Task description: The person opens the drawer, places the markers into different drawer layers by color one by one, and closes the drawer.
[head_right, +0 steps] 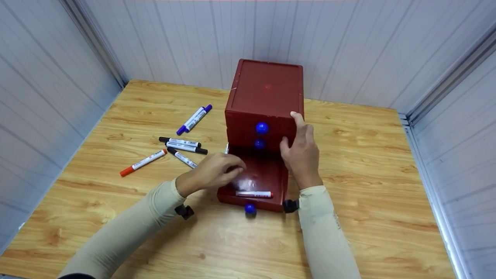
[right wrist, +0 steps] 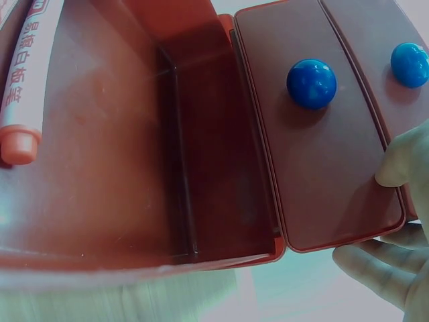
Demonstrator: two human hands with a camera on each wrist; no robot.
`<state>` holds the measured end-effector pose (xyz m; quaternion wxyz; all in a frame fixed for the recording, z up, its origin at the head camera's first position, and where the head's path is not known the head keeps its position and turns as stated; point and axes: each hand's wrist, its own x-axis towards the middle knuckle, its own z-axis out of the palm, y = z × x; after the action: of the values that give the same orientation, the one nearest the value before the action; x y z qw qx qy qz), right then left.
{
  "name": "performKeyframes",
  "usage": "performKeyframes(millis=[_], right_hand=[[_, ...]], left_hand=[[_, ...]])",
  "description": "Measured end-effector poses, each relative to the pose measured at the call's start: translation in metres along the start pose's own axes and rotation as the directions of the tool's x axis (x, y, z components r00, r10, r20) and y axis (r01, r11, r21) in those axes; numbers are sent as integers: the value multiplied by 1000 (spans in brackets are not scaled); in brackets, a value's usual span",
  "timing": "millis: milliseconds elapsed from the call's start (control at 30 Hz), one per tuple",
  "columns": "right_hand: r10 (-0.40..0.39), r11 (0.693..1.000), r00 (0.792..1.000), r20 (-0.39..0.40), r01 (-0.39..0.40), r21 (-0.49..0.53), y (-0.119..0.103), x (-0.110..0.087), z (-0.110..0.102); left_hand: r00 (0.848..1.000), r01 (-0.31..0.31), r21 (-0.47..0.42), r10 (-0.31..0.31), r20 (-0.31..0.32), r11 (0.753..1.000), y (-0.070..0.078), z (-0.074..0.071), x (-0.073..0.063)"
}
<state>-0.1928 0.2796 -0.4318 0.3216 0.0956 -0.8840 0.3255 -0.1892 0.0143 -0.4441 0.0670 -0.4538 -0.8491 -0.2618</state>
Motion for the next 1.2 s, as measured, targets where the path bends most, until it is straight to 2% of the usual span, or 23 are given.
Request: performKeyframes(millis=[167, 367, 567, 667, 867, 1000, 1200], right_hand=[[-1, 1000, 1000, -12, 1, 0, 0, 1, 0], [-8, 1000, 1000, -3, 8, -13, -1, 1, -1], [-13, 1000, 1000, -7, 12, -15, -1, 1, -3], [-13, 1000, 1000, -10, 13, -19, -2, 0, -3], [-18, 999, 999, -30, 16, -51, -5, -1, -2], [-24, 999, 1000, -20, 23, -48, -6, 0, -3], [-28, 999, 999, -16, 27, -20, -6, -1, -4]], left_hand=[[987, 83, -111, -97, -125, 990, -12, -5, -10], [963, 156, -248, -203, -176, 956, -23, -10, -24], [962, 169, -247, -214, -168, 954, -27, -12, -36], [960, 180, -277, -230, -158, 944, -29, -12, -43], [943, 220, -354, -291, -163, 909, -37, -12, -61], [932, 244, -375, -324, -166, 894, -42, -13, -70], [918, 301, -379, -373, -133, 875, -52, -15, -82]])
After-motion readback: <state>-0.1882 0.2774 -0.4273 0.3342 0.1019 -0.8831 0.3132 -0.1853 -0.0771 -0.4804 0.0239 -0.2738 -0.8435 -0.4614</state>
